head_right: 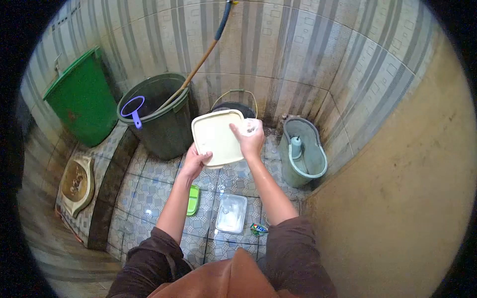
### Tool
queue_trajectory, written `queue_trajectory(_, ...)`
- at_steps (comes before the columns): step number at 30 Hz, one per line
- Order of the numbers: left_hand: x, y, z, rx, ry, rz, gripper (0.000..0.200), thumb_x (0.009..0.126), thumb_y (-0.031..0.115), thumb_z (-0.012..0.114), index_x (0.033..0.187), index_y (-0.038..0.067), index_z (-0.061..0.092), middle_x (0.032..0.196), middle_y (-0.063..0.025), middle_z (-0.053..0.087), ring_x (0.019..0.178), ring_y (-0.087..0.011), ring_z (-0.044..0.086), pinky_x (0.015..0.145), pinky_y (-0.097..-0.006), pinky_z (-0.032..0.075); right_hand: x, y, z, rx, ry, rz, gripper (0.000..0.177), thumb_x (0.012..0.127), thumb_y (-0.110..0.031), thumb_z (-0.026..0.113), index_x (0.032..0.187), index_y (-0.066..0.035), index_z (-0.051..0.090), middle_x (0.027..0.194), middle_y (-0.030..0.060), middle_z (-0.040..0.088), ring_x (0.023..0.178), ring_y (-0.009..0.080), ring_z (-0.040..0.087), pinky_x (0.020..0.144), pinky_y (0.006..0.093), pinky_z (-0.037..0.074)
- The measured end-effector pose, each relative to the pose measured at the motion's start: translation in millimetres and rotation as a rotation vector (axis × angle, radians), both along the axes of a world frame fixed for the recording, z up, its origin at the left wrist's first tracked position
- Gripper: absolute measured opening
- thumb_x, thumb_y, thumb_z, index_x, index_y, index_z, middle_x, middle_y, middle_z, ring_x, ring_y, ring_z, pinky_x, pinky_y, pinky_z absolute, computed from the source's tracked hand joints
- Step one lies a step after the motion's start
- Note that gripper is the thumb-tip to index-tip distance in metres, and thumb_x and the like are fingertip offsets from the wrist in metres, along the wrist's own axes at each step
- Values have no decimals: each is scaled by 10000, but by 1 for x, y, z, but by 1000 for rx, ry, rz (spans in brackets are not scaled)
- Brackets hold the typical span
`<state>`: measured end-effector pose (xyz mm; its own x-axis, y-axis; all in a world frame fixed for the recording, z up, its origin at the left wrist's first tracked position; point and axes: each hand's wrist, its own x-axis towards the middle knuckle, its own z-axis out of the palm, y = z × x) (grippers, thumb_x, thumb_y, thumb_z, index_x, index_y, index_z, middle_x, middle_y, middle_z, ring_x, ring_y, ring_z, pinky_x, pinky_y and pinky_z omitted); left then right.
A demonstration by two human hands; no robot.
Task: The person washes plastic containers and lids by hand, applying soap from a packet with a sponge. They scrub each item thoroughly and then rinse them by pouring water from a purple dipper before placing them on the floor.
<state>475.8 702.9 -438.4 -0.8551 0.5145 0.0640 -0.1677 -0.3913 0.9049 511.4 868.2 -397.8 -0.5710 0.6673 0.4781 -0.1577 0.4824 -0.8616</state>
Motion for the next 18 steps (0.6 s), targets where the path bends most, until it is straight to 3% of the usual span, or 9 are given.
queue_trajectory(1,3,3,2,-5,10,-16,524,635,-19,571,1120,24,377,1022,-70,517,934,-167,509,812,-304,406,-2,1,-9,-5,10,-16,418,589,-316,719,819,-38,507,712,84,555,672,212,524,621,340,422)
queue_trajectory(3,7,8,7,61,11,-114,565,613,-51,559,1136,28,362,1046,-75,501,967,-169,496,798,-295,427,-6,-2,-26,360,6,-354,438,638,-376,645,901,-57,500,769,123,523,793,280,470,706,406,354)
queue_trajectory(5,9,12,7,118,88,-161,558,625,-5,555,1145,31,355,1055,-73,496,972,-174,493,797,-291,424,5,-24,-31,562,-45,-102,429,645,-403,576,934,-94,506,816,161,500,845,316,422,763,432,267)
queue_trajectory(6,8,12,1,107,70,-178,537,647,44,538,1150,35,352,1060,-70,494,976,-177,490,803,-296,419,10,-40,-31,622,-15,15,374,641,-364,580,904,-107,511,796,165,510,814,333,453,729,437,310)
queue_trajectory(7,10,13,0,92,47,-194,519,668,93,520,1155,40,349,1065,-68,491,980,-181,488,809,-300,414,6,-49,-30,436,200,275,317,654,-328,572,878,-111,518,748,176,525,732,342,507,630,433,372)
queue_trajectory(9,15,15,-7,137,-49,-201,475,757,223,446,1185,55,329,1075,-74,487,985,-190,483,835,-321,394,1,-52,-35,439,91,237,267,678,-303,563,857,-108,531,640,174,528,611,334,537,536,422,402)
queue_trajectory(11,26,21,-15,-30,-193,-282,499,827,360,369,1216,57,297,1089,-83,480,981,-192,482,873,-333,362,-4,-28,-34,496,6,110,165,684,-251,579,761,-106,557,564,139,530,529,325,535,470,383,407)
queue_trajectory(13,49,32,-14,-215,-96,-318,640,816,541,260,1240,61,267,1145,-84,445,1028,-180,452,901,-327,334,-3,-10,-23,490,-113,-110,203,700,-295,590,690,-97,547,542,133,526,517,323,533,466,393,410)
queue_trajectory(18,48,34,0,248,-277,-35,662,807,574,200,1240,78,268,1187,-93,398,1080,-203,403,900,-333,331,13,-48,-22,563,-80,330,221,662,-250,613,788,-85,537,622,156,543,631,315,545,538,383,425)
